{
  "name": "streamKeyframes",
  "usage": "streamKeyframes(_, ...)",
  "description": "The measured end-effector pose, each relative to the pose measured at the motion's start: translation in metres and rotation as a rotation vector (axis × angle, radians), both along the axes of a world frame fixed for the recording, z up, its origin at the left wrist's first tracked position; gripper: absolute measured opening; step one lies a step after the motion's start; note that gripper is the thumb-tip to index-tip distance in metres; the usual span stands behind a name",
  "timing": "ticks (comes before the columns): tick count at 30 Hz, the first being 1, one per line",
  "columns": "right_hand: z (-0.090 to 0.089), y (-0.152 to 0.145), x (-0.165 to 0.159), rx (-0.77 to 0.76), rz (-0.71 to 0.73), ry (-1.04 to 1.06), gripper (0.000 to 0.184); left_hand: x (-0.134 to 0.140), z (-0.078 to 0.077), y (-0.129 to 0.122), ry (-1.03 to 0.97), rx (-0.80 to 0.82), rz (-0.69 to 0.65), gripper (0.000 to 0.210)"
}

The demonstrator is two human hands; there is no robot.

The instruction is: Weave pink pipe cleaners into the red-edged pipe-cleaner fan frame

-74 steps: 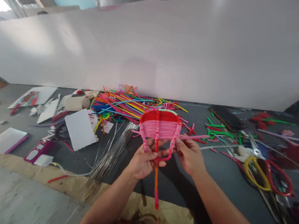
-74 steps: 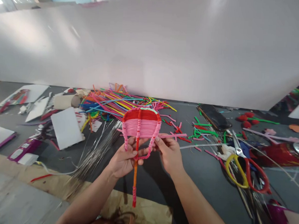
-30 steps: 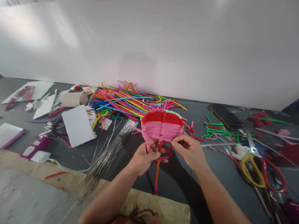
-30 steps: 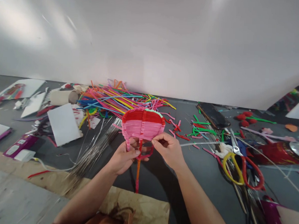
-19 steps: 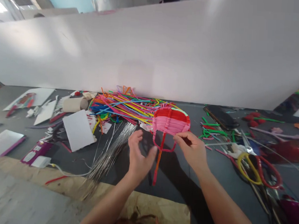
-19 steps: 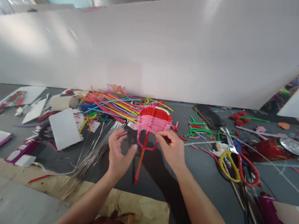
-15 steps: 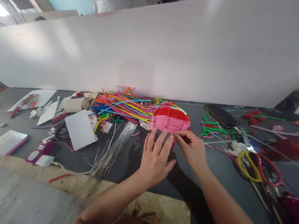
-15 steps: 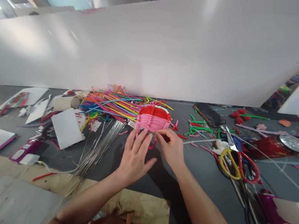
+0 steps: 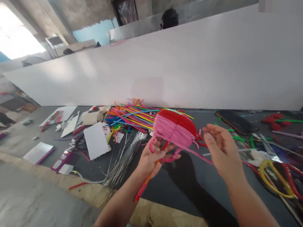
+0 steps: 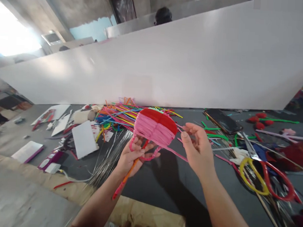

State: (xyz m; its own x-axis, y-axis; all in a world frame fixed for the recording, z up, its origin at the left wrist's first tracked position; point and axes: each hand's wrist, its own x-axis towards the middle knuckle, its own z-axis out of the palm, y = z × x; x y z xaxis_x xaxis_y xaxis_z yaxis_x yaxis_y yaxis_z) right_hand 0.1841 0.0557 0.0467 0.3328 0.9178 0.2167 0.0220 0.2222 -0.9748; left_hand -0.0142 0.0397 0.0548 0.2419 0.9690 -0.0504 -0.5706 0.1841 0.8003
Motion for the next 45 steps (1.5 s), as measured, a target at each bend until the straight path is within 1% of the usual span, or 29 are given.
streamKeyframes(2,-0.007,0.007,0.006,-0.083,0.064,0.094,0.033,-0.004,-0.004,-0.001,-0.075,-0.020,0.015,0.036)
streamKeyframes(4,-0.013,0.010,0.008,-0.125,0.130,0.170,0.031,-0.006,-0.010,0.000,-0.124,-0.032,0.041,0.035)
streamKeyframes(5,-0.014,0.010,0.006,-0.141,0.173,0.155,0.028,-0.006,-0.012,0.000,-0.141,-0.038,0.053,0.036)
streamKeyframes(7,-0.016,0.009,-0.001,-0.172,0.288,0.042,0.025,-0.003,-0.016,0.001,-0.160,-0.043,0.084,0.041)
streamKeyframes(8,-0.017,0.007,-0.007,-0.179,0.352,-0.004,0.025,0.000,-0.017,0.000,-0.162,-0.040,0.107,0.043)
streamKeyframes(9,-0.017,0.004,-0.014,-0.172,0.399,-0.009,0.026,0.003,-0.019,0.000,-0.158,-0.033,0.133,0.044)
streamKeyframes(11,-0.021,0.000,-0.027,-0.123,0.429,0.114,0.034,0.010,-0.021,-0.002,-0.138,-0.020,0.178,0.044)
streamKeyframes(12,-0.023,-0.002,-0.033,-0.121,0.420,0.146,0.031,0.013,-0.023,-0.003,-0.126,-0.014,0.186,0.044)
streamKeyframes(14,-0.029,-0.004,-0.038,-0.097,0.358,0.135,0.020,0.015,-0.025,-0.005,-0.098,-0.002,0.171,0.045)
streamKeyframes(17,-0.033,-0.005,-0.035,-0.044,0.267,-0.049,0.016,0.010,-0.026,-0.006,-0.064,-0.013,0.123,0.042)
streamKeyframes(19,-0.031,-0.006,-0.031,0.023,0.241,-0.221,0.014,0.004,-0.024,-0.004,-0.051,-0.064,0.111,0.037)
streamKeyframes(21,-0.027,-0.007,-0.030,0.111,0.245,-0.359,0.010,0.000,-0.022,-0.001,0.006,-0.122,0.110,0.033)
streamKeyframes(23,-0.021,-0.010,-0.032,0.182,0.247,-0.438,0.007,-0.001,-0.020,0.001,0.087,-0.143,0.113,0.029)
streamKeyframes(25,-0.018,-0.012,-0.036,0.219,0.214,-0.468,0.005,0.001,-0.020,0.003,0.119,-0.137,0.135,0.026)
streamKeyframes(29,-0.019,-0.014,-0.040,0.219,0.148,-0.485,0.003,0.006,-0.024,0.002,0.063,-0.145,0.229,0.022)
streamKeyframes(32,-0.025,-0.013,-0.042,0.210,0.094,-0.462,0.001,0.007,-0.026,0.002,0.022,-0.168,0.242,0.021)
streamKeyframes(34,-0.029,-0.012,-0.045,0.190,0.070,-0.394,0.004,0.006,-0.028,0.001,0.008,-0.173,0.252,0.020)
streamKeyframes(39,-0.032,-0.013,-0.051,0.038,0.104,-0.211,0.008,0.005,-0.029,0.002,0.037,-0.207,0.292,0.022)
streamKeyframes(41,-0.031,-0.014,-0.052,-0.005,0.109,-0.192,0.008,0.006,-0.030,0.002,0.042,-0.222,0.307,0.022)
streamKeyframes(45,-0.034,-0.015,-0.052,-0.021,0.105,-0.196,0.007,0.006,-0.032,0.002,0.047,-0.220,0.339,0.021)
